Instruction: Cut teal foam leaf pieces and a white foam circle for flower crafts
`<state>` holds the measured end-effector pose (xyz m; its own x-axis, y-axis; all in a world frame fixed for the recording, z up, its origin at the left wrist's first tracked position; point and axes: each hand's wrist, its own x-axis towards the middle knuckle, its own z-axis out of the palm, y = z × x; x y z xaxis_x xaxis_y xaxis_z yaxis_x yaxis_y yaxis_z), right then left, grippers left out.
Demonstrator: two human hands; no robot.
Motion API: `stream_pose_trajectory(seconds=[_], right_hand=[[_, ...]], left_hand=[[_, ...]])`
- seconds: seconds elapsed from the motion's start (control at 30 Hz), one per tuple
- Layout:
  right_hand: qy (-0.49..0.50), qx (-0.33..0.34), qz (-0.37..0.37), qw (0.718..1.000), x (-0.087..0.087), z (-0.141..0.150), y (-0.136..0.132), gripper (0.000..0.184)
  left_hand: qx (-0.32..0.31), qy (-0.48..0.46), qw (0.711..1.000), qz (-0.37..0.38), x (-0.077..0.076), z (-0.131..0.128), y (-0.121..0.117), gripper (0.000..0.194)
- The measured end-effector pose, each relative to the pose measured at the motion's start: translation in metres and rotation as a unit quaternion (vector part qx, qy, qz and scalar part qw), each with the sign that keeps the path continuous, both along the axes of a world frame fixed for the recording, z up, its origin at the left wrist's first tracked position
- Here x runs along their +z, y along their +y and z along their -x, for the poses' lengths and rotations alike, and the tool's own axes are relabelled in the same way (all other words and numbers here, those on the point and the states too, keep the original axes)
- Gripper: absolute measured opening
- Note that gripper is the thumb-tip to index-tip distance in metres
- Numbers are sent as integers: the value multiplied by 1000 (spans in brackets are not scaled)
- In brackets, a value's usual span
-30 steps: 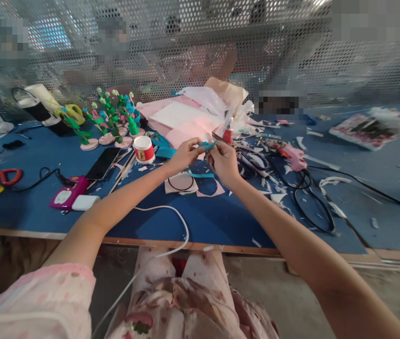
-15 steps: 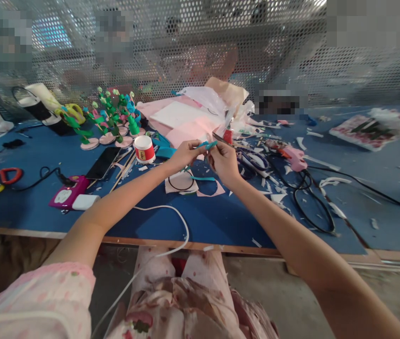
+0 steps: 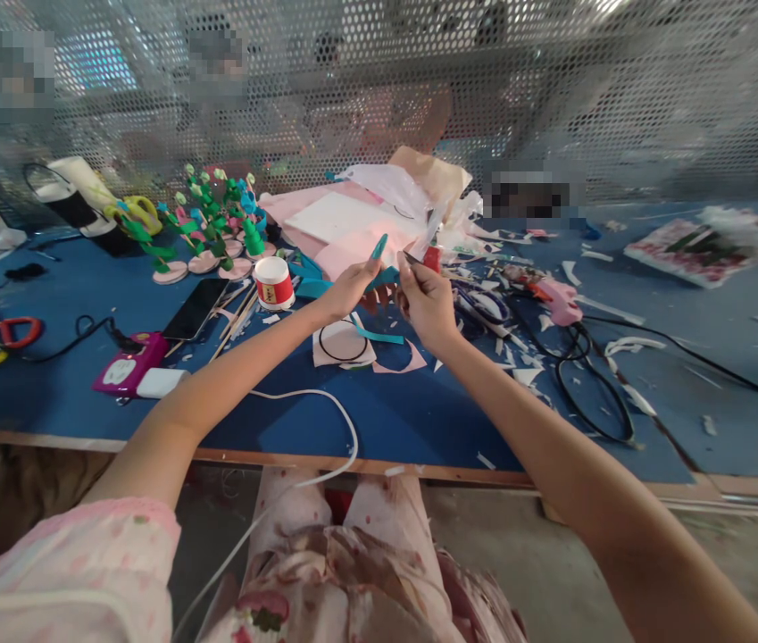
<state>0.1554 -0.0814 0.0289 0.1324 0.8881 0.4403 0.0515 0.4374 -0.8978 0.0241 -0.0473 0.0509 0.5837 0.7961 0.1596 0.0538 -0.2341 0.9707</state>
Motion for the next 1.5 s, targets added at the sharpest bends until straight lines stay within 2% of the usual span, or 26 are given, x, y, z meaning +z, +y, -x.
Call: stream_pose_trajectory(seconds=[0.2,0.37,0.53,0.73,0.9,1.13,1.3,1.5], right_hand=[[-1,1,9,1000,1,2,-1,54],[26,17,51,998,3,6,-4,53],[24,23,80,996,1,10,-6,51],[34,24,55,998,0,12,-7,55],[9,1,4,1000,2,10,-10,54],[-13,-9,27,1000,-4,8,-6,53],[-18,-14,25,999,-6,8,-5,53],[-83,-27,-23,996,-4,-3,-1,50]], left_hand=[[6,20,997,-73,-6,-4,2,48],[62,10,985,-159,-13,-5,-2,50],[105,-7,977,-186,-15,-4,-7,45],[134,-8,974,-181,-17,-6,-9,46],[87,16,986,-143,-18,-8,-5,57],[95,-60,992,-60,-17,-11,-7,50],[105,-71,991,-53,-16,-11,-8,47],[98,-57,993,-40,-14,-8,-3,43]])
